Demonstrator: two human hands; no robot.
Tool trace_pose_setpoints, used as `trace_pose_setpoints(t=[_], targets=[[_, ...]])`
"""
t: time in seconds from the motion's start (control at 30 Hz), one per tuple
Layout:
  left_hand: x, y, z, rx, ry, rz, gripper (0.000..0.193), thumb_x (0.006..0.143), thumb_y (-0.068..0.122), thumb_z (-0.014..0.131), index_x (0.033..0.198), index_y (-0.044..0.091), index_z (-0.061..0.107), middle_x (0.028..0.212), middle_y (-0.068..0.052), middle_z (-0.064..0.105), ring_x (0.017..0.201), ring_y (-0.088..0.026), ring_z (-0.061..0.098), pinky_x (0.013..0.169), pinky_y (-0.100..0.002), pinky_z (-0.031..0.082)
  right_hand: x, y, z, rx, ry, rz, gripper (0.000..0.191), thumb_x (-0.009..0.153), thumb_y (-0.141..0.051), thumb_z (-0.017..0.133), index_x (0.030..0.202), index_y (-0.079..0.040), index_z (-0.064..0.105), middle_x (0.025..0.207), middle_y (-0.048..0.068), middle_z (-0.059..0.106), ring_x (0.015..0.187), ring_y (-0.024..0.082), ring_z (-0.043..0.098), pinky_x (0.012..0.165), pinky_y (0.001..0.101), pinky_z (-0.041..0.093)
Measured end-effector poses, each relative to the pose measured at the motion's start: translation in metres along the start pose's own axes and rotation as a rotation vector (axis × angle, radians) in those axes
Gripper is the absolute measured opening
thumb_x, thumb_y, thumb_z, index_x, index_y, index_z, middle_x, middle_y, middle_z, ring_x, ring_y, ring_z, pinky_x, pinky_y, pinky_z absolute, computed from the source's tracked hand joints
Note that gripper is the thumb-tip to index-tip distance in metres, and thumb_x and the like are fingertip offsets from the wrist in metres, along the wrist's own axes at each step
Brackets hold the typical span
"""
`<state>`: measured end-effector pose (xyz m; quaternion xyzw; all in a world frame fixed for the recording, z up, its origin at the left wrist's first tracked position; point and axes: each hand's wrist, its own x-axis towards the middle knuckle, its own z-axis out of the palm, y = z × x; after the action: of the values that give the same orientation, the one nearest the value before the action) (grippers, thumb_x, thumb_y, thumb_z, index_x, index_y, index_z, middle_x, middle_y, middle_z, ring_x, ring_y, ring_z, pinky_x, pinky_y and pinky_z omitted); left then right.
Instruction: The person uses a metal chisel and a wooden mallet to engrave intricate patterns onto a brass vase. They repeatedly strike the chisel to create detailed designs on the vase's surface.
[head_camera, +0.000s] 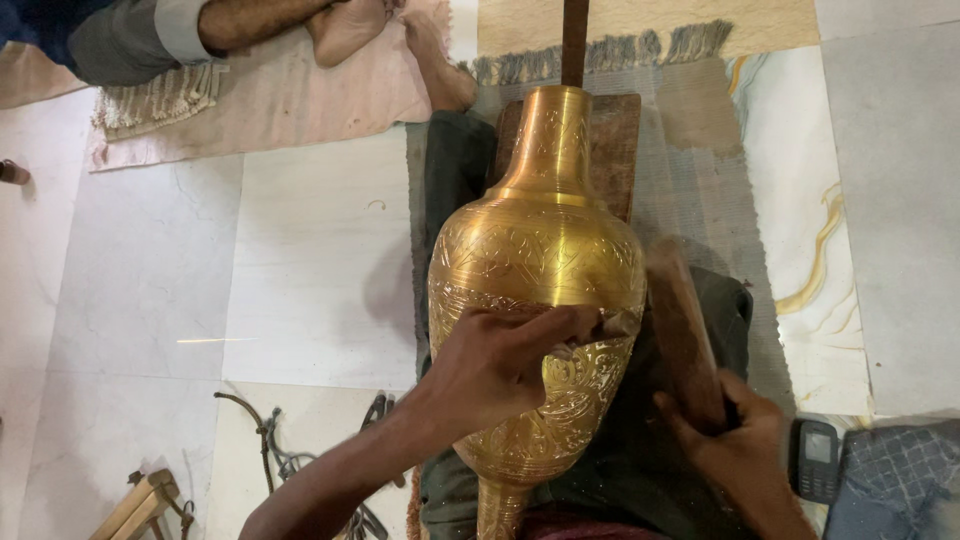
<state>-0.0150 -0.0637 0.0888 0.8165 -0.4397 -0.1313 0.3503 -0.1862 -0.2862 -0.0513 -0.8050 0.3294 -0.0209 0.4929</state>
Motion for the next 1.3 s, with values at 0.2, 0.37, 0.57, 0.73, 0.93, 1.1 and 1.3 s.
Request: trace_pose_setpoints(t=[0.2, 0.37, 0.57, 0.73, 0.93, 1.1, 1.3], targets=[[0.000, 0.000, 0.002, -0.038, 0.080, 0.049, 0.064, 0.077, -0.012, 0.057, 0.138, 0.008, 0.060, 0.118, -0.015, 0.077, 0.089, -0.018, 0.080, 0.052, -0.025, 0.062, 0.024, -0.042, -0.053, 0.586, -0.075, -0.252, 0.016, 0.084, -0.013, 0.083, 0.094, -0.008, 0.071, 0.076, 0.007, 0.072, 0.064, 0.012, 0.070, 0.061, 0.0293, 0.061], [-0.002, -0.003, 0.005, 0.084, 0.078, 0.037, 0.068, 0.070, -0.004, 0.061, 0.136, 0.013, 0.064, 0.104, -0.008, 0.080, 0.077, -0.016, 0.077, 0.058, -0.029, 0.062, 0.061, -0.055, -0.093, -0.112, -0.168, -0.445, 0.015, 0.082, -0.011, 0.086, 0.089, -0.007, 0.073, 0.067, 0.009, 0.065, 0.055, 0.016, 0.063, 0.054, 0.0324, 0.052], [-0.001, -0.007, 0.008, 0.088, -0.022, -0.079, 0.061, 0.079, 0.001, 0.063, 0.138, 0.014, 0.064, 0.100, -0.008, 0.081, 0.039, -0.013, 0.059, 0.035, -0.028, 0.048, 0.061, -0.080, -0.094, -0.086, -0.172, -0.344, 0.018, 0.074, -0.007, 0.082, 0.089, -0.003, 0.073, 0.063, 0.009, 0.066, 0.048, 0.016, 0.064, 0.048, 0.0313, 0.053], [0.000, -0.007, 0.008, 0.049, 0.059, 0.033, 0.060, 0.081, 0.002, 0.060, 0.140, 0.014, 0.063, 0.112, -0.007, 0.081, 0.047, -0.006, 0.055, 0.039, -0.024, 0.048, 0.053, -0.103, -0.083, 0.169, -0.252, -0.528, 0.009, 0.083, -0.013, 0.078, 0.089, -0.008, 0.073, 0.072, 0.003, 0.075, 0.061, 0.010, 0.075, 0.056, 0.0252, 0.061], [0.000, -0.004, 0.007, 0.019, 0.023, -0.019, 0.063, 0.078, 0.001, 0.060, 0.139, 0.015, 0.063, 0.110, -0.006, 0.081, 0.040, -0.005, 0.052, 0.036, -0.025, 0.047, 0.053, -0.095, -0.080, 0.203, -0.255, -0.549, 0.005, 0.083, -0.013, 0.077, 0.085, -0.009, 0.074, 0.069, 0.002, 0.074, 0.059, 0.011, 0.068, 0.052, 0.0250, 0.057], [0.003, -0.004, 0.006, 0.040, 0.006, -0.025, 0.068, 0.073, 0.000, 0.060, 0.138, 0.017, 0.065, 0.104, -0.004, 0.081, 0.038, -0.006, 0.049, 0.036, -0.026, 0.046, 0.049, -0.079, -0.077, -0.099, -0.212, -0.331, 0.016, 0.077, -0.009, 0.081, 0.089, -0.002, 0.073, 0.066, 0.009, 0.066, 0.054, 0.020, 0.064, 0.048, 0.0322, 0.050], [0.002, 0.001, 0.003, 0.019, 0.042, -0.006, 0.069, 0.071, -0.006, 0.056, 0.136, 0.015, 0.066, 0.107, -0.005, 0.081, 0.042, -0.007, 0.052, 0.038, -0.026, 0.046, 0.038, -0.051, -0.088, -0.524, -0.262, -0.118, 0.031, 0.078, -0.016, 0.085, 0.106, -0.008, 0.073, 0.071, 0.008, 0.070, 0.063, 0.018, 0.068, 0.061, 0.0291, 0.056]])
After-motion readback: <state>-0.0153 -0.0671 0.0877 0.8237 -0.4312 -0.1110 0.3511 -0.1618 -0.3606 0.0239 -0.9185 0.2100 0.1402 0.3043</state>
